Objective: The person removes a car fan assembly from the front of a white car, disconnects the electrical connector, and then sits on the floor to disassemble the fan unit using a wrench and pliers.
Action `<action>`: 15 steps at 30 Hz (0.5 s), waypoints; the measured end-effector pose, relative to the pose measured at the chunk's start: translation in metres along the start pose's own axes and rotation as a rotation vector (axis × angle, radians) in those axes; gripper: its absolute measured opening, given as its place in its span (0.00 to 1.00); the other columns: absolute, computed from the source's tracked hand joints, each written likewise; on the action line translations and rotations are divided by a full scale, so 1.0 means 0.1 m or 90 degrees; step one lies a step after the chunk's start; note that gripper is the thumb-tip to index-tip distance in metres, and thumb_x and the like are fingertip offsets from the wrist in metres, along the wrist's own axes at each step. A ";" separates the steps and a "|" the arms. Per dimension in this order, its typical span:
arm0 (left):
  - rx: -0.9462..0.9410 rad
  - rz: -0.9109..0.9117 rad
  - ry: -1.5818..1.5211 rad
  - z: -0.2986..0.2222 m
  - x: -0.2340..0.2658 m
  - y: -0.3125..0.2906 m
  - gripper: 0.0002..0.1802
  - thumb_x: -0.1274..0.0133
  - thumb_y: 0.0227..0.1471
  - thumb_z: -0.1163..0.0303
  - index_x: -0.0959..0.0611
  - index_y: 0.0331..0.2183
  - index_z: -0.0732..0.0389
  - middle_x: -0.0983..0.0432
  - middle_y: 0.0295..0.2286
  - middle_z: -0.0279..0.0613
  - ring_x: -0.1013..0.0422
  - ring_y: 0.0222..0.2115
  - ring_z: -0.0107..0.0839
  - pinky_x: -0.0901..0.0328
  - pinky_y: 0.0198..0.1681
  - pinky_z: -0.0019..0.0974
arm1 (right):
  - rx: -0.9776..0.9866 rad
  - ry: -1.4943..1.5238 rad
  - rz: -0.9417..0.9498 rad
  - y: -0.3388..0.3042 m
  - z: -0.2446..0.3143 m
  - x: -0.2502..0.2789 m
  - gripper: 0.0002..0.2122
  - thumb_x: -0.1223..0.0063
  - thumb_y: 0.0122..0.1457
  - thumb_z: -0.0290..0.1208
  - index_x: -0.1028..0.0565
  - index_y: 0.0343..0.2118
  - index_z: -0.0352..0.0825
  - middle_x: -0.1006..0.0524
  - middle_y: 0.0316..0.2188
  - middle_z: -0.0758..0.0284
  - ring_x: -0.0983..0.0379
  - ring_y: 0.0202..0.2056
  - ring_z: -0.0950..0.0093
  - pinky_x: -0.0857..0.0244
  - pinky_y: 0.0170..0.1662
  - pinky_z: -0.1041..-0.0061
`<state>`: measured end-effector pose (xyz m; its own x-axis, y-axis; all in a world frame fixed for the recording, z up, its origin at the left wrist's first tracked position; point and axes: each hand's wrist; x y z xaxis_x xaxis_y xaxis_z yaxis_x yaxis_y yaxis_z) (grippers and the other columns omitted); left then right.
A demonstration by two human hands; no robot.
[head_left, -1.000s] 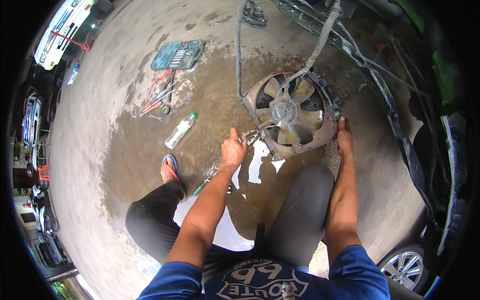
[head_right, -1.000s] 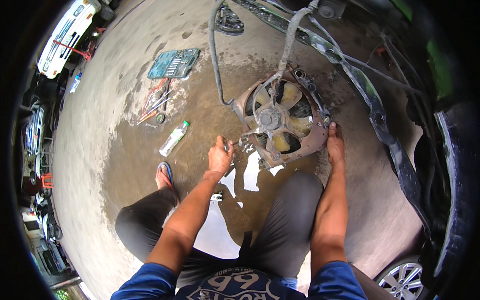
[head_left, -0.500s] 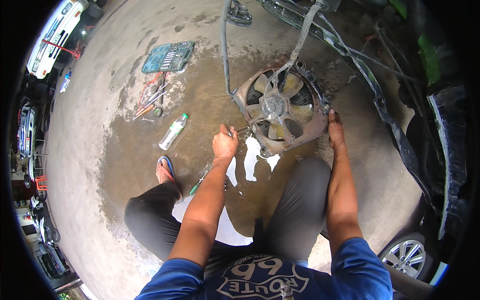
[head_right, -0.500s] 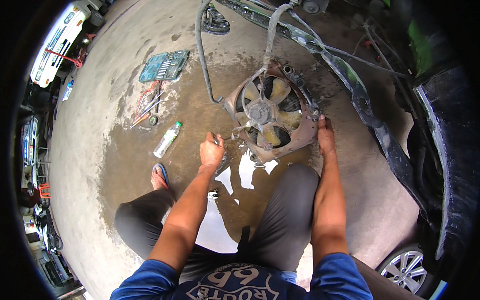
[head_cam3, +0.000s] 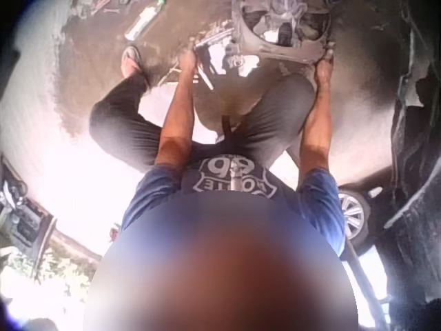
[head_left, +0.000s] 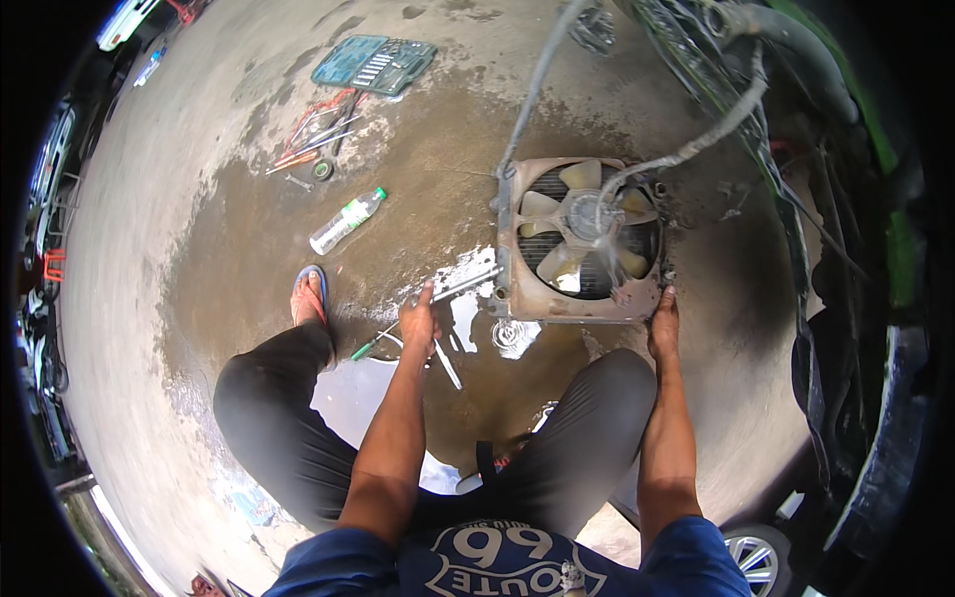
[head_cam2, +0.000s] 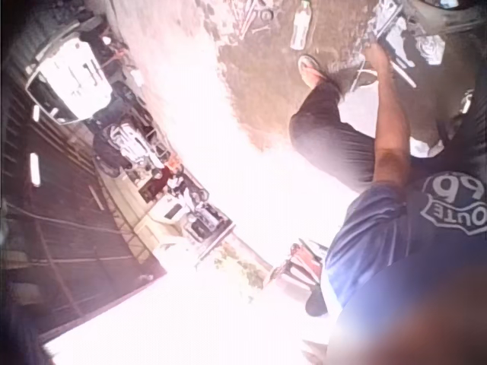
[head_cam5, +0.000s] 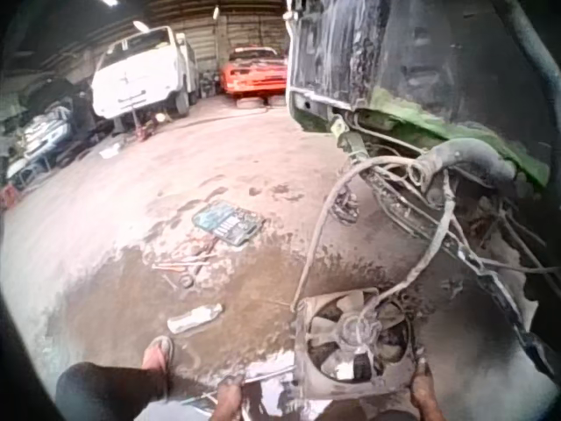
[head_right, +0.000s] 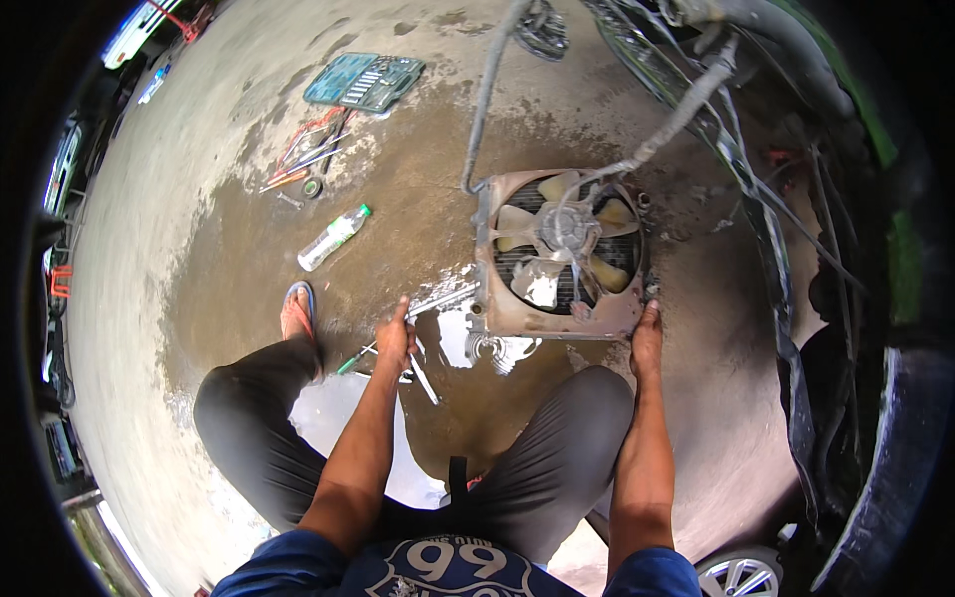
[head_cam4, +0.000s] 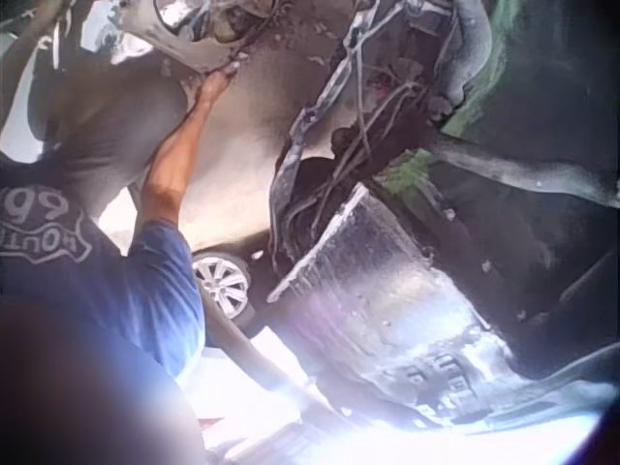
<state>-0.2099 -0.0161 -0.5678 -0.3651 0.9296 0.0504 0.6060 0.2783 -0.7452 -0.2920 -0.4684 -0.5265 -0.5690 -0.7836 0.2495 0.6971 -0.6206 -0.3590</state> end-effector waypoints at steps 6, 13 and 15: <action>-0.439 -0.066 0.435 -0.92 -0.46 -0.21 0.30 0.31 0.47 0.53 0.22 0.36 0.70 0.20 0.30 0.64 0.22 0.32 0.55 0.30 0.38 0.49 | 0.097 -0.065 -0.067 0.06 0.10 -0.05 0.31 0.66 0.73 0.55 0.31 0.57 0.25 0.25 0.53 0.56 0.30 0.53 0.67 0.38 0.59 0.68; -0.412 0.008 0.471 -1.22 -0.79 -0.34 0.26 0.32 0.48 0.59 0.22 0.37 0.71 0.20 0.34 0.71 0.22 0.39 0.64 0.29 0.44 0.53 | 0.110 -0.032 -0.060 0.09 0.04 -0.09 0.31 0.66 0.74 0.54 0.31 0.56 0.25 0.25 0.52 0.55 0.31 0.52 0.66 0.38 0.58 0.67; -0.428 0.011 0.468 -1.26 -0.80 -0.32 0.25 0.33 0.48 0.59 0.22 0.37 0.72 0.21 0.34 0.72 0.23 0.40 0.66 0.29 0.44 0.53 | 0.120 -0.055 -0.037 0.07 0.04 -0.08 0.31 0.67 0.74 0.55 0.31 0.56 0.25 0.25 0.52 0.56 0.31 0.52 0.66 0.38 0.59 0.67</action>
<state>-0.1115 -0.0686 -0.4644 0.0385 0.7897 0.6124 0.9645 0.1309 -0.2293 -0.2806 -0.4666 -0.5273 -0.5766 -0.7412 0.3436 0.7381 -0.6530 -0.1699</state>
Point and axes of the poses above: each hand's wrist, its own y-axis towards the middle knuckle, its own x-axis out of the back of the hand, z = x × y
